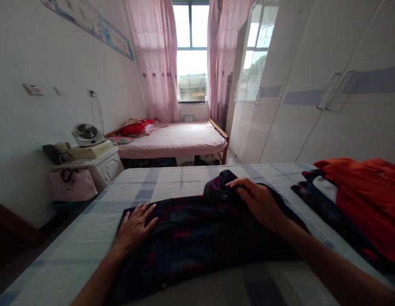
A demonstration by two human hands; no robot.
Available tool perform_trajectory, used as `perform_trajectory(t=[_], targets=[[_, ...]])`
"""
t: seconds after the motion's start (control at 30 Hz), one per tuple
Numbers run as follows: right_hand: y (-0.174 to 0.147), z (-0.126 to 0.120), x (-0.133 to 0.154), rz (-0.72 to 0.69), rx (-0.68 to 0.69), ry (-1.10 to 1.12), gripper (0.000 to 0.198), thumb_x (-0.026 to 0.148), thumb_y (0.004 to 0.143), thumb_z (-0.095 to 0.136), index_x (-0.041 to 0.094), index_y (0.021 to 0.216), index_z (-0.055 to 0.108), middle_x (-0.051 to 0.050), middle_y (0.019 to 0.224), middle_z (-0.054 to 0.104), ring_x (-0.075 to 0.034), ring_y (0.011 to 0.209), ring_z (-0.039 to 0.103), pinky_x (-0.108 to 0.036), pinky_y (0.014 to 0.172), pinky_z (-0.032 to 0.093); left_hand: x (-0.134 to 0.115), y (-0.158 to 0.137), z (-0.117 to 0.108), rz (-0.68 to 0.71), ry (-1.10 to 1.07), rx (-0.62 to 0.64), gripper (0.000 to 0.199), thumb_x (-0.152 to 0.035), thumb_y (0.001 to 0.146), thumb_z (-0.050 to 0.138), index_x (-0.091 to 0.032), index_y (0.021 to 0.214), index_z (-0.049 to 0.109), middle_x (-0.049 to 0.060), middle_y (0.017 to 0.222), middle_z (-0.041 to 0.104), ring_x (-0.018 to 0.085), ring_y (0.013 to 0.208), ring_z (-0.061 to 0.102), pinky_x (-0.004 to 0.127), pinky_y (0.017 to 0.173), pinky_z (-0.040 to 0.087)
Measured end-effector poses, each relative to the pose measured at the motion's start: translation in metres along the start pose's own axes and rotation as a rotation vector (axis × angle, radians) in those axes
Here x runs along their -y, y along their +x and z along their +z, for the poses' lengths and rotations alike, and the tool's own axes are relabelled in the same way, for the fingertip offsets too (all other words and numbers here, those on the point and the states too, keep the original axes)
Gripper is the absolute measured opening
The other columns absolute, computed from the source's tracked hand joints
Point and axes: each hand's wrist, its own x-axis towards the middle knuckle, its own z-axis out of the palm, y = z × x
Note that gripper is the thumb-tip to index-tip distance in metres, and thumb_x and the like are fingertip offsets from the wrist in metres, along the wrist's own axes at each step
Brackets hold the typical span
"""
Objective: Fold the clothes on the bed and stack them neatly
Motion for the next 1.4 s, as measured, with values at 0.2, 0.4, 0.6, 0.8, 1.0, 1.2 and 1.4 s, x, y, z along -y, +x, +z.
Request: perform_trajectory(t=[0.2,0.4,0.6,0.8,1.0,1.2,1.4], targets=[[-0.075,-0.002,0.007,-0.146,0.551,0.040,0.052,0.004,0.069,0.050,0.026,0.115,0.055,-0.001,0.121,0.059,-0.017,0.114,0.051,-0.034,0.101,0.036,0.006,0.002,0.000,0.004,0.031,0.037,0.055,-0.047,0.089,0.032,-0.025,0.140,0.037,0.005,0.149,0.034,0.027,0.138,0.026,0.056,0.108,0.022],[-0.066,-0.026,-0.061,0.080,0.190,-0.126,0.042,0.006,0.078,0.039,0.021,0.113,0.057,-0.005,0.116,0.061,-0.018,0.110,0.054,-0.035,0.098,0.040,-0.021,0.008,-0.029,0.083,-0.049,-0.078,0.056,-0.044,0.088,0.036,-0.015,0.135,0.046,0.013,0.141,0.045,0.029,0.132,0.038,0.048,0.105,0.034],[-0.020,-0.032,-0.129,0.086,0.212,-0.401,0.035,0.017,0.086,0.039,0.021,0.112,0.062,-0.007,0.115,0.062,-0.020,0.111,0.052,-0.036,0.098,0.037,-0.109,0.016,-0.049,0.478,-0.205,-0.075,0.043,-0.036,0.092,0.035,-0.024,0.130,0.051,0.005,0.144,0.042,0.022,0.132,0.038,0.041,0.109,0.033],[0.017,-0.026,-0.165,0.087,0.468,-0.637,0.024,0.023,0.082,0.052,0.026,0.101,0.067,-0.005,0.118,0.061,-0.024,0.117,0.047,-0.038,0.093,0.035,-0.115,0.038,-0.019,0.420,-0.218,-0.018,0.041,-0.035,0.093,0.033,-0.024,0.123,0.058,0.005,0.140,0.048,0.022,0.130,0.041,0.043,0.109,0.034],[0.024,-0.015,-0.188,0.268,0.305,-0.726,0.024,0.028,0.088,0.043,0.016,0.090,0.064,-0.011,0.099,0.065,-0.024,0.097,0.055,-0.038,0.082,0.039,-0.100,0.039,0.016,0.308,-0.119,0.008,0.048,-0.046,0.092,0.033,-0.027,0.133,0.048,0.006,0.144,0.041,0.025,0.134,0.035,0.048,0.109,0.029],[0.021,-0.014,-0.171,0.284,0.119,-0.711,0.029,0.017,0.086,0.039,0.017,0.105,0.061,-0.012,0.116,0.060,-0.026,0.111,0.049,-0.039,0.091,0.035,-0.105,0.036,-0.001,0.257,-0.338,-0.008,0.044,-0.039,0.091,0.034,-0.024,0.128,0.053,0.005,0.141,0.047,0.024,0.130,0.041,0.045,0.109,0.032],[-0.001,-0.037,-0.154,0.272,0.442,-0.355,0.048,0.004,0.067,0.040,0.021,0.102,0.067,-0.003,0.105,0.068,-0.017,0.099,0.060,-0.026,0.089,0.042,-0.129,0.009,-0.058,0.555,-0.665,0.302,0.062,-0.014,0.076,0.045,-0.030,0.136,0.043,-0.001,0.153,0.024,0.024,0.137,0.029,0.039,0.108,0.035]])
